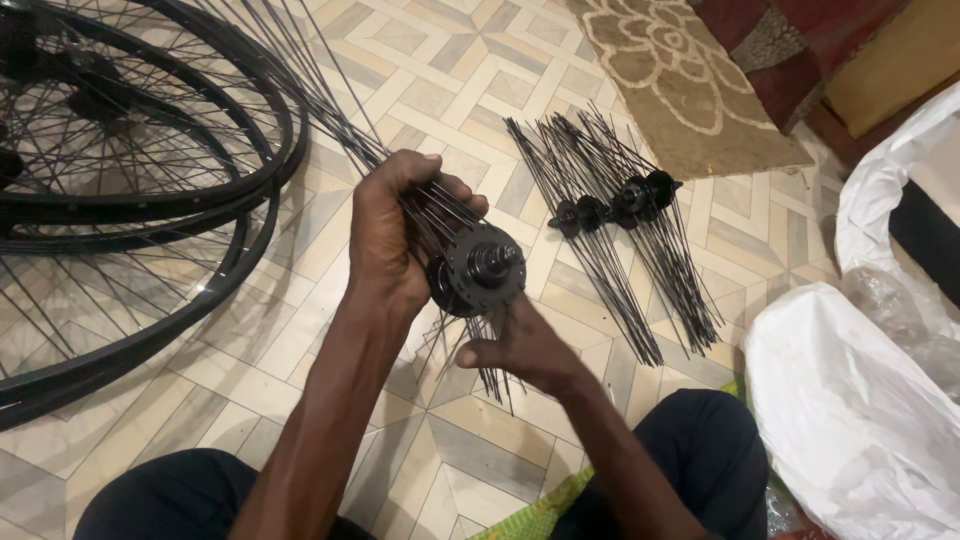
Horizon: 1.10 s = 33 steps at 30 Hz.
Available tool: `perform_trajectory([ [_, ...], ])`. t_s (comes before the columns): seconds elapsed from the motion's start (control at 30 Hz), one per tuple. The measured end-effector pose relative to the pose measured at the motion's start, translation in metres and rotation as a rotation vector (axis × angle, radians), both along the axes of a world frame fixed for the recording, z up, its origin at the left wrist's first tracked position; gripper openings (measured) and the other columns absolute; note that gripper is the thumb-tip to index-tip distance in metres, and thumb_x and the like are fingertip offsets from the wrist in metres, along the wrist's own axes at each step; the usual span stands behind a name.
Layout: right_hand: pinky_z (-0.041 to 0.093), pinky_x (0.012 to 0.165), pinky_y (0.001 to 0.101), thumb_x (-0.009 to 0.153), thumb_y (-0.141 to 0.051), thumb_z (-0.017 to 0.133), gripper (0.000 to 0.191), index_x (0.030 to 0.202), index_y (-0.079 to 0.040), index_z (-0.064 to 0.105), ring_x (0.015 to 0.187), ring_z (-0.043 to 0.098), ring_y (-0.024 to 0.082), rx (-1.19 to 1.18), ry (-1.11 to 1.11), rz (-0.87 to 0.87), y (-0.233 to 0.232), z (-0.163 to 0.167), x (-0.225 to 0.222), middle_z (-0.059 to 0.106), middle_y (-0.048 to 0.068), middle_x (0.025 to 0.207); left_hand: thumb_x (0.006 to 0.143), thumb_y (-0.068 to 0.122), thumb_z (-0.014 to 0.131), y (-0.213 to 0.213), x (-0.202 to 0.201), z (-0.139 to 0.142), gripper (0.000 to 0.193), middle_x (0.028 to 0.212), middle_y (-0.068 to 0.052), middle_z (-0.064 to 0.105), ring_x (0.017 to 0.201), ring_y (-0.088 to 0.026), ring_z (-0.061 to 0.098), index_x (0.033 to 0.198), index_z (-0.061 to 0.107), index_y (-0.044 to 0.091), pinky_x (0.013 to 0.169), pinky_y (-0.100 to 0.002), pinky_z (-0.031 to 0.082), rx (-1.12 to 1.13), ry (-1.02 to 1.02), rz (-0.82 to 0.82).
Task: The person inserts bicycle spokes into the hub flanges one by one, then handles a small bag of metal nuts and a wrapped bicycle rim. The person uses pliers to open a small bag containing additional parts.
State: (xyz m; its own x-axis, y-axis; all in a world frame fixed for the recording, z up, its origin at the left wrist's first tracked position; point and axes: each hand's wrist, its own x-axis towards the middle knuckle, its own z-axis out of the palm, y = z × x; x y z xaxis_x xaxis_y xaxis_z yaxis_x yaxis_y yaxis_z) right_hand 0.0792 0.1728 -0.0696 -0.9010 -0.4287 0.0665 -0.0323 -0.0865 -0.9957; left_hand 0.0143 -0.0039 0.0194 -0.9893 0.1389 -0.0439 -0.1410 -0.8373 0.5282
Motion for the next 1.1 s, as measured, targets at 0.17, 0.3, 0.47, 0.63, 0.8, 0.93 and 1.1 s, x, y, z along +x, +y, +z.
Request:
perform_trajectory([
  [0.17, 0.053, 0.107, 0.0488, 0.083, -0.025, 0.084, 0.072, 0.138, 0.009, 0.053, 0.118, 0.065, 0.029, 0.104, -0.28, 0.078, -0.005, -0.021, 0.019, 0.068, 0.018, 0.119, 0.086, 0.015, 0.068, -0.005, 0.0, -0.001, 0.014, 0.071, -0.013, 0.066, 0.067, -0.028, 0.071, 0.083, 0.059, 0.005, 0.069, -0.043, 0.063, -0.048, 0.144, 0.031],
  [0.3, 0.054, 0.105, 0.0504, 0.087, -0.032, 0.078, 0.072, 0.143, 0.009, 0.055, 0.11, 0.069, 0.03, -0.019, -0.283, 0.153, 0.001, -0.018, 0.04, 0.069, 0.017, 0.108, 0.082, 0.013, 0.067, -0.007, -0.004, -0.001, 0.013, 0.066, -0.012, 0.063, 0.064, -0.029, 0.068, 0.081, 0.058, 0.004, 0.072, -0.046, 0.063, 0.116, -0.098, 0.022],
  [0.47, 0.043, 0.116, 0.0488, 0.088, -0.053, 0.075, 0.095, 0.155, 0.002, 0.034, 0.131, 0.059, 0.032, -0.102, -0.116, 0.198, 0.0, -0.005, 0.045, 0.061, 0.014, 0.135, 0.083, 0.014, 0.066, -0.002, -0.003, 0.002, 0.013, 0.067, -0.013, 0.063, 0.065, -0.031, 0.07, 0.084, 0.059, 0.002, 0.074, -0.045, 0.063, 0.129, -0.209, 0.112],
  [0.63, 0.04, 0.116, 0.0483, 0.084, -0.069, 0.072, 0.108, 0.156, -0.002, 0.027, 0.137, 0.056, 0.026, -0.293, -0.128, 0.215, -0.016, -0.009, 0.042, 0.06, 0.008, 0.144, 0.084, 0.012, 0.064, 0.003, 0.004, 0.006, 0.011, 0.069, -0.013, 0.065, 0.066, -0.031, 0.07, 0.084, 0.059, 0.002, 0.071, -0.044, 0.063, 0.087, -0.121, 0.175],
  [0.8, 0.056, 0.095, 0.0455, 0.086, -0.061, 0.077, 0.1, 0.151, 0.006, 0.039, 0.098, 0.071, 0.027, -0.412, -0.394, 0.306, -0.011, -0.023, 0.047, 0.073, 0.015, 0.103, 0.087, 0.011, 0.063, 0.0, 0.005, 0.009, 0.01, 0.067, -0.013, 0.065, 0.062, -0.029, 0.069, 0.082, 0.058, 0.003, 0.068, -0.043, 0.064, 0.054, -0.049, 0.17],
  [0.93, 0.05, 0.045, 0.0296, 0.095, -0.05, 0.074, 0.077, 0.141, 0.005, 0.046, 0.052, 0.059, 0.016, -0.407, -0.499, 0.367, 0.018, -0.029, 0.071, 0.07, 0.012, 0.082, 0.09, 0.01, 0.064, -0.02, -0.001, 0.008, 0.012, 0.068, -0.013, 0.065, 0.061, -0.025, 0.068, 0.082, 0.06, 0.003, 0.067, -0.043, 0.064, -0.127, 0.14, 0.219],
  [1.1, 0.03, 0.036, 0.023, 0.103, -0.043, 0.06, 0.061, 0.139, 0.006, 0.06, 0.04, 0.039, 0.007, -0.107, -0.422, 0.018, 0.059, -0.01, 0.088, 0.054, 0.0, 0.059, 0.093, 0.019, 0.067, -0.04, -0.009, 0.001, 0.018, 0.063, -0.009, 0.062, 0.057, -0.02, 0.066, 0.081, 0.061, 0.007, 0.063, -0.044, 0.063, 0.034, 0.258, 0.132],
])
